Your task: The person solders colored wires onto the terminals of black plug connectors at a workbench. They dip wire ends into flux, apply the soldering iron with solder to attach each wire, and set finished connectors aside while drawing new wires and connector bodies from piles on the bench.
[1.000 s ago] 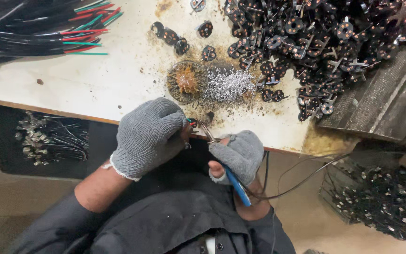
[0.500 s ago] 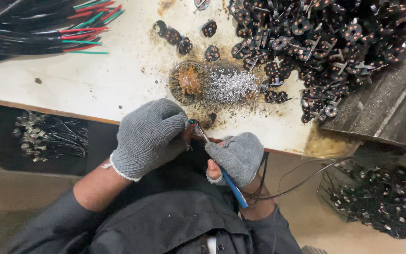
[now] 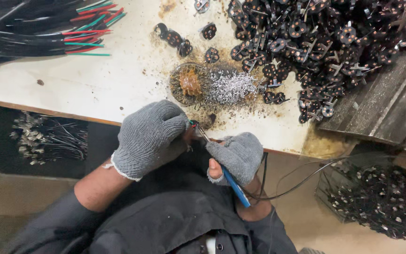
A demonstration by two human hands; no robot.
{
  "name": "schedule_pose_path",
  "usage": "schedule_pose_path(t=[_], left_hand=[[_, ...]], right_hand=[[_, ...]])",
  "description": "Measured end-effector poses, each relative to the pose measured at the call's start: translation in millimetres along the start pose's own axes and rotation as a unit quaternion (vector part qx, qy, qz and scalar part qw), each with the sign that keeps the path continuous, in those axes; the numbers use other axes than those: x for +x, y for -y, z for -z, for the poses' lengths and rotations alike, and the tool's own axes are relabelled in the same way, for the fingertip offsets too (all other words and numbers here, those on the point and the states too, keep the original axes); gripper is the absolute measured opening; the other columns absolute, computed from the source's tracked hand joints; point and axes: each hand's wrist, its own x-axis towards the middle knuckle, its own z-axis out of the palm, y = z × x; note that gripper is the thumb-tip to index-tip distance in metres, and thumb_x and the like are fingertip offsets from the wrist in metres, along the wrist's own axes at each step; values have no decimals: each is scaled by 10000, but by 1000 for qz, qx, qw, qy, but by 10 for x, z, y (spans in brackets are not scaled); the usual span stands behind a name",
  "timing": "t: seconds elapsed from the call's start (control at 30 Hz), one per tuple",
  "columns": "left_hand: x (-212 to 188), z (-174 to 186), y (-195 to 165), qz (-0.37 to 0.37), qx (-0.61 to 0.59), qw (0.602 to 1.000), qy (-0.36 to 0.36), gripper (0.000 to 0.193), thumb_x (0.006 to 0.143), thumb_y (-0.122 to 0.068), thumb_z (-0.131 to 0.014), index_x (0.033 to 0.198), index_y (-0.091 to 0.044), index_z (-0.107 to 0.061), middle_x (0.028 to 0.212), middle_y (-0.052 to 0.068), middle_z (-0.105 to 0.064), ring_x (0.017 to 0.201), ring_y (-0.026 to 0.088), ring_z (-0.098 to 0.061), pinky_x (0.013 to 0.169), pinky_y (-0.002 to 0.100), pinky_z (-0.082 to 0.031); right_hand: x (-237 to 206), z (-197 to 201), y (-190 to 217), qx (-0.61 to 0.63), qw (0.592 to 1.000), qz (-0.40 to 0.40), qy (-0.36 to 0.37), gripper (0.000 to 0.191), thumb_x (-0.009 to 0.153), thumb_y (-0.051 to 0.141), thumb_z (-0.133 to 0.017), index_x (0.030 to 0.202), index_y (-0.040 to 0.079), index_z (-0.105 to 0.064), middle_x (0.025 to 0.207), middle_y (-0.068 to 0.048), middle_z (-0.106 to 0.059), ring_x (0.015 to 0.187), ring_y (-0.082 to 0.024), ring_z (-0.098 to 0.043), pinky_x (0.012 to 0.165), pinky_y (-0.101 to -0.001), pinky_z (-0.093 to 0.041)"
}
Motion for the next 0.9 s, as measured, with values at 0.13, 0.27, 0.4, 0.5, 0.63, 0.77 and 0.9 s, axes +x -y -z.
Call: schedule_pose_path(t=[0.13,0.27,0.4,0.5,0.63,0.77,0.9], left_hand=[[0,-12,-2,-1,5,1000,-7,149,813,-225,-807,835,-142,-685,874,64,-639,770,295,-658,629,415,-521],[6,-9,17,-2,3,1000,-7,149,840,-232,-809,831,-146,-688,864,63,-638,755,287,-659,614,413,-518],[2,2,24,-4,3,1000,4,159,795,-233,-802,842,-137,-685,881,69,-643,765,295,-661,623,418,-521],[-4,7,21,-5,2,1000,5,183,731,-236,-801,842,-141,-690,869,78,-638,765,307,-661,611,424,-515],[-5,-1,24,-6,-1,1000,-1,203,763,-258,-819,851,-135,-683,867,78,-631,762,308,-656,610,422,-511],[6,-19,24,-6,-7,1000,-5,190,793,-253,-822,813,-138,-672,844,75,-626,743,306,-651,597,423,-504],[18,-15,9,4,-17,1000,-13,165,837,-237,-811,827,-134,-683,827,70,-620,727,299,-646,609,421,-509]], right_hand=[[25,-21,33,46,997,-23,-59,248,907,309,-665,946,77,-743,752,-69,-640,696,-292,-630,665,-444,-466],[39,-16,53,-5,1000,-13,-12,258,892,323,-666,913,86,-764,734,-68,-639,679,-300,-619,641,-450,-440],[36,-9,61,50,997,-32,-57,249,930,295,-641,915,70,-746,737,-61,-627,675,-278,-613,665,-430,-477],[29,-4,76,42,996,-47,-58,260,904,306,-624,904,76,-744,727,-61,-609,671,-283,-599,665,-437,-461],[32,-8,66,40,997,-36,-46,250,889,302,-627,899,83,-746,720,-57,-607,663,-283,-601,658,-436,-457],[53,-15,2,56,997,5,-50,164,909,240,-659,908,97,-739,742,-57,-630,677,-287,-635,654,-425,-465],[66,20,-26,17,1000,19,19,168,792,233,-694,866,103,-769,664,-58,-598,592,-295,-591,579,-440,-409]])
